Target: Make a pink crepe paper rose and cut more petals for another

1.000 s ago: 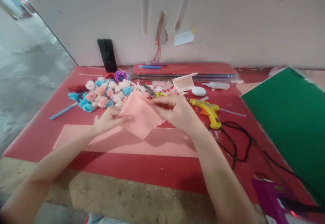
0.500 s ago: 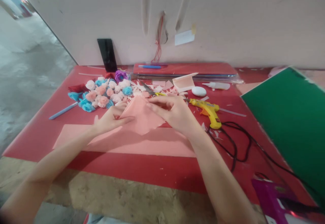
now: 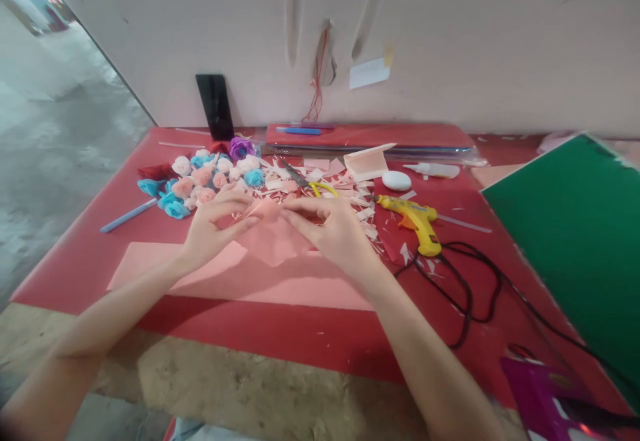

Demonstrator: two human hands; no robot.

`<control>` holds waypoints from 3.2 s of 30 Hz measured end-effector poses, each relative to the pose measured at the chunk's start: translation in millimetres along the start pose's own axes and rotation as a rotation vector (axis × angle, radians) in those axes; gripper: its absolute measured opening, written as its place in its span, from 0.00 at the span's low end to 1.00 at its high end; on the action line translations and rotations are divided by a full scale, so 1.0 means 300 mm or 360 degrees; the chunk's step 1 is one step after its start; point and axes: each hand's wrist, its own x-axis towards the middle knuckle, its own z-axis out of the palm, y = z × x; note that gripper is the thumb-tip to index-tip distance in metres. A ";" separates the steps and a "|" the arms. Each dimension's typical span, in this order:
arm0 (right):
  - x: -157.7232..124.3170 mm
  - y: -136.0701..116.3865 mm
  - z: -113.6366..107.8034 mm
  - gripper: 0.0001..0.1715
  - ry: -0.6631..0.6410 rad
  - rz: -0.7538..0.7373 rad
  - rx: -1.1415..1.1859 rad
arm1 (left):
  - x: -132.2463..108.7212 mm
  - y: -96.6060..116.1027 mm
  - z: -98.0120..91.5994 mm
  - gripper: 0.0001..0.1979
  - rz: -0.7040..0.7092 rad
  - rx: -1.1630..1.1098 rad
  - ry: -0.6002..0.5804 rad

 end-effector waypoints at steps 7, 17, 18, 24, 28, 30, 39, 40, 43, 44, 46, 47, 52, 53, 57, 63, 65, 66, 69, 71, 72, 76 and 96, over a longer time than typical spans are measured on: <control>-0.008 -0.021 0.021 0.07 -0.0027 -0.0004 0.0000 | 0.001 0.009 -0.007 0.07 -0.0066 -0.0062 0.0137; -0.006 -0.015 0.020 0.07 0.0012 0.0023 0.0021 | 0.007 0.015 -0.013 0.06 -0.0143 -0.0163 0.0083; -0.005 -0.016 0.021 0.07 0.0017 0.0023 0.0013 | 0.008 0.015 -0.014 0.06 -0.0143 -0.0162 0.0082; -0.004 -0.029 0.025 0.07 -0.0004 0.0020 0.0013 | 0.008 0.017 -0.013 0.06 -0.0143 -0.0135 0.0071; -0.008 -0.037 0.026 0.07 -0.0007 0.0018 -0.0007 | 0.005 0.016 -0.009 0.06 -0.0129 -0.0148 0.0072; -0.009 -0.039 0.027 0.07 -0.0013 0.0011 -0.0017 | 0.004 0.016 -0.009 0.06 -0.0125 -0.0131 0.0066; -0.010 -0.042 0.034 0.07 0.0006 0.0005 -0.0038 | 0.005 0.027 -0.013 0.07 -0.0097 -0.0095 0.0040; -0.011 -0.042 0.034 0.07 0.0004 0.0004 -0.0034 | 0.004 0.027 -0.013 0.07 -0.0107 -0.0100 0.0044; -0.014 -0.040 0.034 0.07 0.0012 0.0000 -0.0036 | 0.002 0.026 -0.011 0.06 -0.0138 -0.0118 0.0055; -0.015 -0.038 0.034 0.07 0.0019 -0.0005 -0.0039 | 0.001 0.026 -0.011 0.06 -0.0145 -0.0119 0.0059; -0.017 -0.036 0.035 0.07 0.0021 -0.0022 -0.0046 | 0.001 0.025 -0.010 0.06 -0.0136 -0.0119 0.0060; -0.018 -0.035 0.036 0.07 0.0015 -0.0027 -0.0050 | 0.001 0.025 -0.010 0.05 -0.0122 -0.0120 0.0062; -0.016 -0.040 0.037 0.07 -0.0002 -0.0011 -0.0052 | 0.003 0.024 -0.007 0.06 -0.0086 -0.0126 0.0075; -0.014 -0.042 0.038 0.07 -0.0001 -0.0012 -0.0048 | 0.003 0.024 -0.007 0.06 -0.0084 -0.0126 0.0075; -0.011 -0.045 0.038 0.08 -0.0014 0.0003 -0.0025 | 0.002 0.028 -0.009 0.07 -0.0083 -0.0108 0.0070; -0.009 -0.041 0.028 0.07 -0.0001 0.0102 0.0031 | 0.002 0.037 -0.015 0.07 -0.0263 -0.0235 0.0101; -0.009 -0.044 0.025 0.07 -0.0005 0.0122 0.0063 | 0.004 0.036 -0.016 0.06 -0.0274 -0.0249 0.0073; -0.009 -0.046 0.024 0.07 -0.0006 0.0129 0.0077 | 0.005 0.034 -0.016 0.04 -0.0261 -0.0250 0.0054; -0.012 -0.050 0.023 0.06 -0.0030 0.0152 0.0087 | 0.006 0.029 -0.016 0.03 -0.0227 -0.0256 0.0050; -0.014 -0.051 0.023 0.06 -0.0036 0.0161 0.0084 | 0.005 0.029 -0.016 0.03 -0.0226 -0.0270 0.0073; -0.014 -0.051 0.023 0.06 -0.0034 0.0162 0.0090 | 0.004 0.030 -0.015 0.03 -0.0229 -0.0276 0.0084; -0.014 -0.053 0.021 0.06 -0.0048 0.0161 0.0107 | 0.001 0.035 -0.014 0.03 -0.0217 -0.0280 0.0116; -0.015 -0.048 0.018 0.06 -0.0075 0.0134 0.0090 | 0.001 0.045 -0.014 0.03 -0.0243 -0.0272 0.0130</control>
